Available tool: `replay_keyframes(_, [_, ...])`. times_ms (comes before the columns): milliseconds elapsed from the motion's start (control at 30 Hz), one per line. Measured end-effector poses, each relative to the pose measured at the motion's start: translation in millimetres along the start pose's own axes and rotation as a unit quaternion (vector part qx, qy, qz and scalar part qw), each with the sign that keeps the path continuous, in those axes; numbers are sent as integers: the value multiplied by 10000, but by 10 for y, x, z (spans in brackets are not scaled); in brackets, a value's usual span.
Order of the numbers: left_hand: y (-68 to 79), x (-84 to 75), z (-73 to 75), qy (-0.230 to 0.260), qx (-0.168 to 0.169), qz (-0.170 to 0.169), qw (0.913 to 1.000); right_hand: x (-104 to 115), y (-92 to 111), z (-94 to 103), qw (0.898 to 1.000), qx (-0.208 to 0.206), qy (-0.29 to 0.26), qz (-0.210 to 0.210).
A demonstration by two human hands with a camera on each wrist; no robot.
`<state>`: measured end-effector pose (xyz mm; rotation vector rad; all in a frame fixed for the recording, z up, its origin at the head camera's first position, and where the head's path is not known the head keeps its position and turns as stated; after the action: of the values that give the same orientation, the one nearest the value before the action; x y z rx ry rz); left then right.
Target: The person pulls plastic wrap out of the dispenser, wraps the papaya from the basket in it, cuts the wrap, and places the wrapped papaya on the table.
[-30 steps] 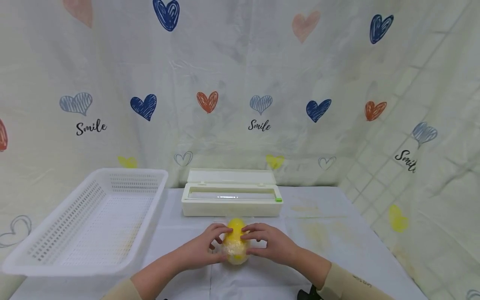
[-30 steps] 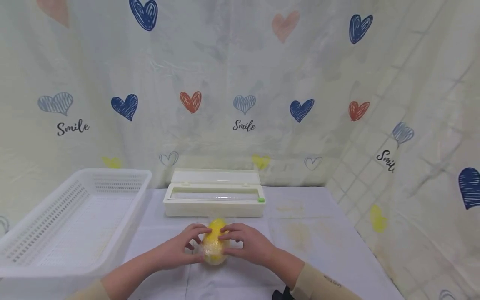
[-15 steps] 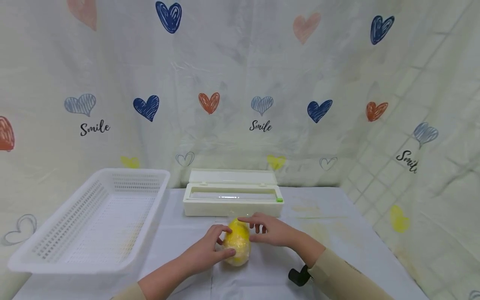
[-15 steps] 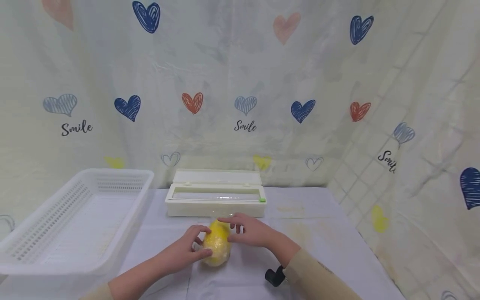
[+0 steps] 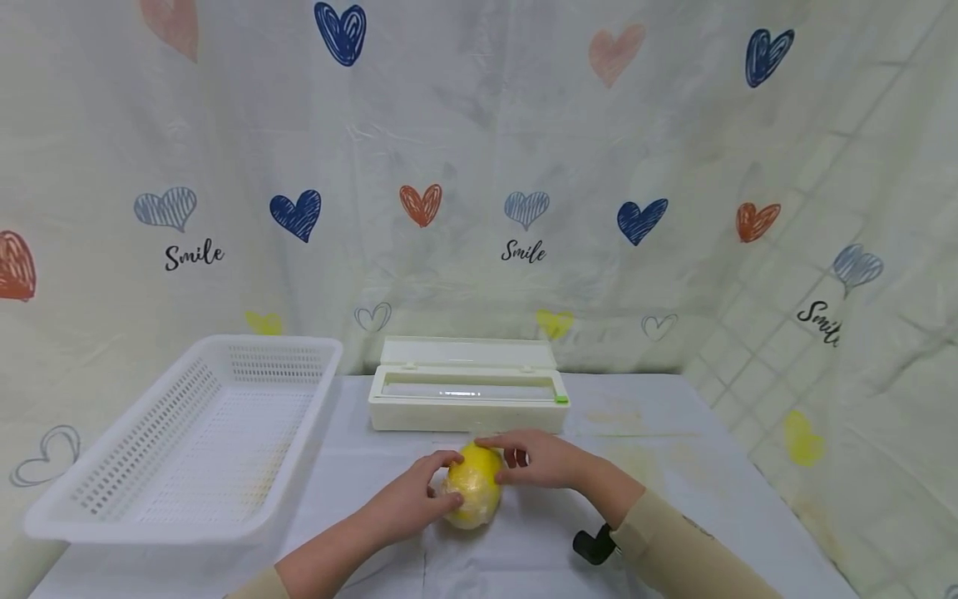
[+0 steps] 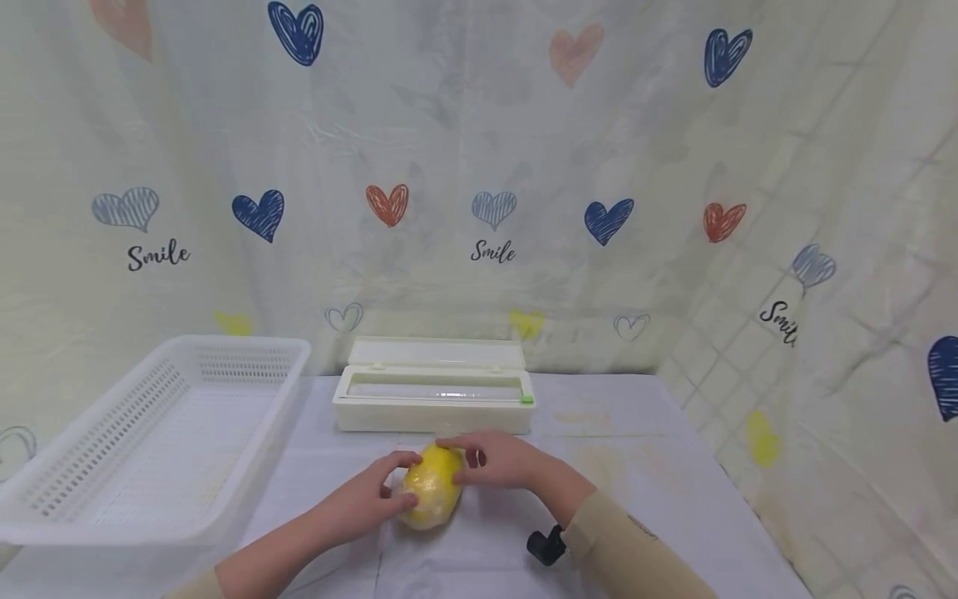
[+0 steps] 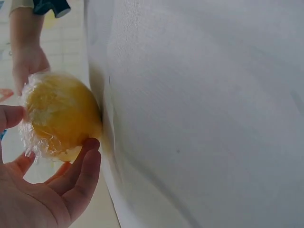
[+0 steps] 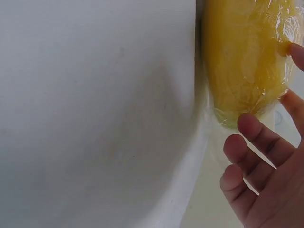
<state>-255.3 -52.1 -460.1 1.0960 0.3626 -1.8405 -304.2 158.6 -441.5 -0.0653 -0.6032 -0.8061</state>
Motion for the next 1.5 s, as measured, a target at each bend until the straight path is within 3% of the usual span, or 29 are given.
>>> replay_keyframes(333, [-79, 42, 36, 183, 199, -323, 9991, 102, 156, -20, 9973, -210, 330, -619])
replay_keyframes(667, [-74, 176, 126, 156, 723, -629, 9953, 328, 294, -153, 9923, -578, 894, -634])
replay_keyframes(767, [-53, 162, 159, 120, 598, -702, 9957, 362, 301, -167, 9895, -724, 1033, -700])
replay_keyframes(967, [88, 75, 174, -424, -454, -782, 9950, 389, 318, -174, 9848, -974, 1163, -844])
replay_keyframes(1033, [164, 23, 148, -691, -596, -763, 9929, 397, 321, -178, 9837, -1052, 1199, -831])
replay_keyframes(1133, [248, -45, 82, -1172, -541, -744, 9888, 406, 315, -188, 9825, -1120, 1243, -824])
replay_keyframes(1233, [237, -77, 5, -1453, -433, -782, 9854, 409, 313, -190, 9817, -1144, 1245, -876])
replay_keyframes(1500, [172, -144, -111, -1573, -158, -761, 9845, 401, 321, -211, 9807, -1225, 1255, -867])
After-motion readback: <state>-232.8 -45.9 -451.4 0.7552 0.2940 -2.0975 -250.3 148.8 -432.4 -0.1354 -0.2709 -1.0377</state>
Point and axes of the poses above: each hand's wrist, its own y-axis away from the middle knuckle, its own z-axis out of the back of the hand, x = y × z, the point moved 5 cm from there along -y, towards the middle knuckle, and after that the axes turned 7 degrees about x, right-handed, at the moved point
